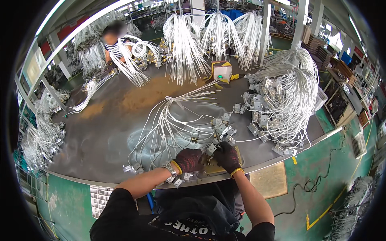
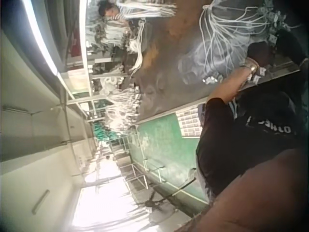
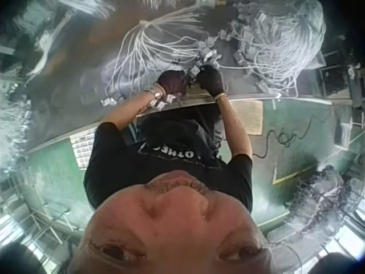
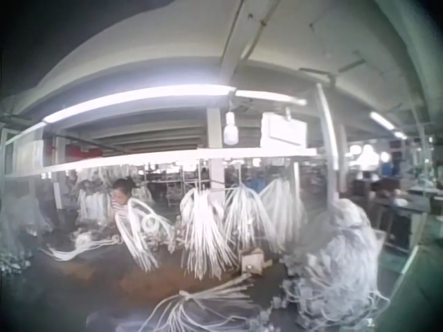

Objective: Assembling electronic cable harnesses by connecting wires to components on a metal plate.

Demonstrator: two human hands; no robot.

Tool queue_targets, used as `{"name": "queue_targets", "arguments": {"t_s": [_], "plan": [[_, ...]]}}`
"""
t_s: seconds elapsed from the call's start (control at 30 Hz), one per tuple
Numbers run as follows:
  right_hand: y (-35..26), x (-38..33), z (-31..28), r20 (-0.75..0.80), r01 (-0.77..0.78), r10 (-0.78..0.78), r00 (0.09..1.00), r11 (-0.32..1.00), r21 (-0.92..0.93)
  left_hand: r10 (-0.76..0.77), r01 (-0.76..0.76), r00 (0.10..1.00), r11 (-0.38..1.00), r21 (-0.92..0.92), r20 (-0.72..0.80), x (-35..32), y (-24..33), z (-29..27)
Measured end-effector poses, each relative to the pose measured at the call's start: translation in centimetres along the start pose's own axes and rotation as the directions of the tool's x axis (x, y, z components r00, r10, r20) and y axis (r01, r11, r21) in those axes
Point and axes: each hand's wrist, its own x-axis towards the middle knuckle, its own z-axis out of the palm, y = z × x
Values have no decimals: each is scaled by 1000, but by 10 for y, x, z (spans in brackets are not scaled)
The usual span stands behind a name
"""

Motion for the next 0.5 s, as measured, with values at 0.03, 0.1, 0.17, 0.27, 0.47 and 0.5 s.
{"name": "queue_targets", "arguments": {"t_s": [0.03,0.1,0.17,0.27,0.47,0.5], "plan": [[1,-4,-1,-4,-4,4,1000,1000,2,1,-4,999,999,-50,-52,-4,2,2],[3,-16,3,-73,55,-63,995,993,-108,11,-21,991,997,-75,-132,-9,0,8],[-1,-26,1,-72,129,-151,986,962,-241,25,-41,987,994,-103,-159,-9,0,13],[-2,-39,2,-69,232,-280,958,890,-393,51,-78,970,991,-107,-236,-6,2,20],[-3,-49,9,-84,271,-369,926,802,-533,90,-80,958,996,48,-272,9,7,25],[-3,-49,10,-85,289,-404,911,772,-566,100,-89,951,995,51,-292,10,8,25]]}}
